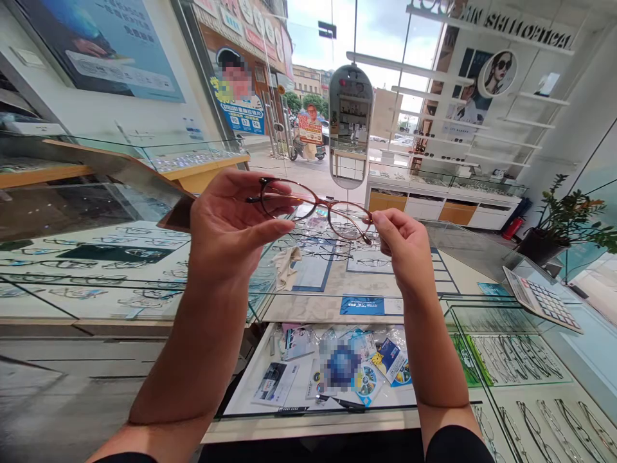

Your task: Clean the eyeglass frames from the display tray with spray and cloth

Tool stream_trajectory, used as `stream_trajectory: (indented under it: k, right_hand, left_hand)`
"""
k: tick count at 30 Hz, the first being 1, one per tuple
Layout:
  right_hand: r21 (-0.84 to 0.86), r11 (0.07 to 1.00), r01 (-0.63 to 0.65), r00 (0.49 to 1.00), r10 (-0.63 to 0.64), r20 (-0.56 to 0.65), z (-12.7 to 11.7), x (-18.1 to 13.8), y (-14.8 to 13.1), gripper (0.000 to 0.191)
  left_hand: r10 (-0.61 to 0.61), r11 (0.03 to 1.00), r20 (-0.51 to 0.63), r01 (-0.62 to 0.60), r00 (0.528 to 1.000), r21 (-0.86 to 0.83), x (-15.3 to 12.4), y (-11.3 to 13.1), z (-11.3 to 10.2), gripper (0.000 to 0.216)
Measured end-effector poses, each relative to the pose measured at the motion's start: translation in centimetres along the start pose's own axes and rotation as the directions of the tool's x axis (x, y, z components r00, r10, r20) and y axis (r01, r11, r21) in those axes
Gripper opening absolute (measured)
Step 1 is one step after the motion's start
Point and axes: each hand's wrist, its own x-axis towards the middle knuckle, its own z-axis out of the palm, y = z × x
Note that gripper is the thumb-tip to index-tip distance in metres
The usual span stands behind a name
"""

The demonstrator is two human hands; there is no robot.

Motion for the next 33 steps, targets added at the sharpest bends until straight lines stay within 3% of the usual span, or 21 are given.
stream_trajectory:
  k: [5, 9, 14, 18, 24, 29, 31, 33]
  right_hand:
    - [-0.022, 0.998, 0.050, 0.998, -0.049, 0.038, 0.0, -0.4, -0.1, 0.032]
    - [-0.093, 0.980, 0.178, 0.983, -0.172, 0.064, 0.1, -1.0, -0.1, 0.028]
    - [-0.371, 0.832, 0.412, 0.911, -0.372, 0.176, 0.9, -1.4, -0.2, 0.047]
    - [-0.429, 0.724, 0.540, 0.842, -0.462, 0.279, 1.5, -1.6, -0.3, 0.040]
    - [-0.414, 0.702, 0.579, 0.815, -0.515, 0.266, 1.4, -1.7, -0.1, 0.033]
    - [-0.458, 0.703, 0.544, 0.834, -0.512, 0.204, 1.4, -1.2, 1.1, 0.027]
    - [-0.473, 0.706, 0.527, 0.839, -0.522, 0.156, 1.4, -0.9, 1.7, 0.024]
    - [-0.494, 0.711, 0.500, 0.844, -0.527, 0.096, 1.3, -0.5, 2.0, 0.023]
  left_hand:
    - [-0.073, 0.997, 0.038, 0.073, 0.997, -0.020, 0.2, -0.3, -0.2, 0.055]
    - [-0.179, 0.973, 0.093, 0.190, 0.979, -0.131, 0.5, -0.6, -0.6, 0.051]
    - [-0.309, 0.918, 0.238, 0.354, 0.921, -0.180, 0.5, 0.0, -0.8, 0.053]
    - [-0.385, 0.863, 0.373, 0.473, 0.844, -0.180, 0.4, 0.4, -0.4, 0.058]
    - [-0.406, 0.805, 0.531, 0.566, 0.744, -0.177, 0.6, 0.5, -0.1, 0.056]
    - [-0.447, 0.777, 0.599, 0.620, 0.664, -0.109, 0.7, -0.4, 0.4, 0.053]
    - [-0.457, 0.767, 0.608, 0.634, 0.649, -0.101, 0.6, -0.9, 0.7, 0.054]
    - [-0.489, 0.775, 0.563, 0.629, 0.666, -0.070, 0.4, -1.5, 1.1, 0.055]
